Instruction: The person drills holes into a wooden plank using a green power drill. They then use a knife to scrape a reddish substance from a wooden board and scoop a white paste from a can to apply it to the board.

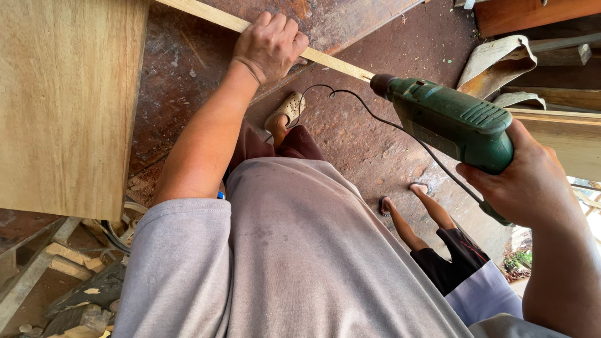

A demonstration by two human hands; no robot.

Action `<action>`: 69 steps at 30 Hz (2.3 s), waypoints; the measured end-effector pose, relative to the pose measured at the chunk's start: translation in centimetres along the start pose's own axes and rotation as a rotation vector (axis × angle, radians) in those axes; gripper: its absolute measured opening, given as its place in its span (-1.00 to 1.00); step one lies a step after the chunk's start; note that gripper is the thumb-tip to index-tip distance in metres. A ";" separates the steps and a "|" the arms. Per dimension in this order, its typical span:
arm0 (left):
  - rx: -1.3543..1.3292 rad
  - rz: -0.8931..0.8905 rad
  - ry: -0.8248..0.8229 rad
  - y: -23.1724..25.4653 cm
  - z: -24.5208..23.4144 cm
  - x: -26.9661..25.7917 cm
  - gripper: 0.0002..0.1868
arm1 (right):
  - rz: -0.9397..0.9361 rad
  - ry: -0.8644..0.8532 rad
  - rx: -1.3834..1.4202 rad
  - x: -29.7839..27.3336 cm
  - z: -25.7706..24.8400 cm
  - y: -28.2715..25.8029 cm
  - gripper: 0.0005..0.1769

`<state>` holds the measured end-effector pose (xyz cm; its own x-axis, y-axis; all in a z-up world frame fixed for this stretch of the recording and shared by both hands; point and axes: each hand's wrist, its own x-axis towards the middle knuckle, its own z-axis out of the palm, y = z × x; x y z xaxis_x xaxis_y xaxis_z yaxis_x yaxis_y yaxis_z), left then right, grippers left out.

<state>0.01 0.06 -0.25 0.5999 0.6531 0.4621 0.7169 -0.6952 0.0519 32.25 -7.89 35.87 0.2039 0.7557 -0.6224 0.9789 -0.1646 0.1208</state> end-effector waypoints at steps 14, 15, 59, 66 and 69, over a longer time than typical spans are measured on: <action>-0.043 -0.028 0.000 0.3 -0.4 -0.1 -0.88 | -0.050 0.014 0.042 0.0 0.0 -0.5 -0.25; -0.040 -0.034 0.005 0.2 -0.4 -0.1 -0.89 | -0.052 0.019 0.024 0.2 0.0 -0.4 -0.26; -0.072 -0.007 0.016 0.0 0.1 -0.2 -0.88 | -0.022 -0.019 0.077 0.9 0.3 -2.1 -0.25; -0.064 -0.007 0.027 -0.1 0.0 -0.2 -0.91 | -0.042 -0.013 0.095 1.1 0.0 -2.5 -0.25; -0.058 -0.002 0.020 0.0 0.0 -0.2 -0.88 | -0.039 -0.022 0.126 1.1 0.0 -2.6 -0.28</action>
<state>-0.07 -0.04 -0.34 0.5908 0.6490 0.4792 0.6961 -0.7104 0.1039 29.91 -6.60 34.87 0.1638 0.7490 -0.6420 0.9767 -0.2145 -0.0011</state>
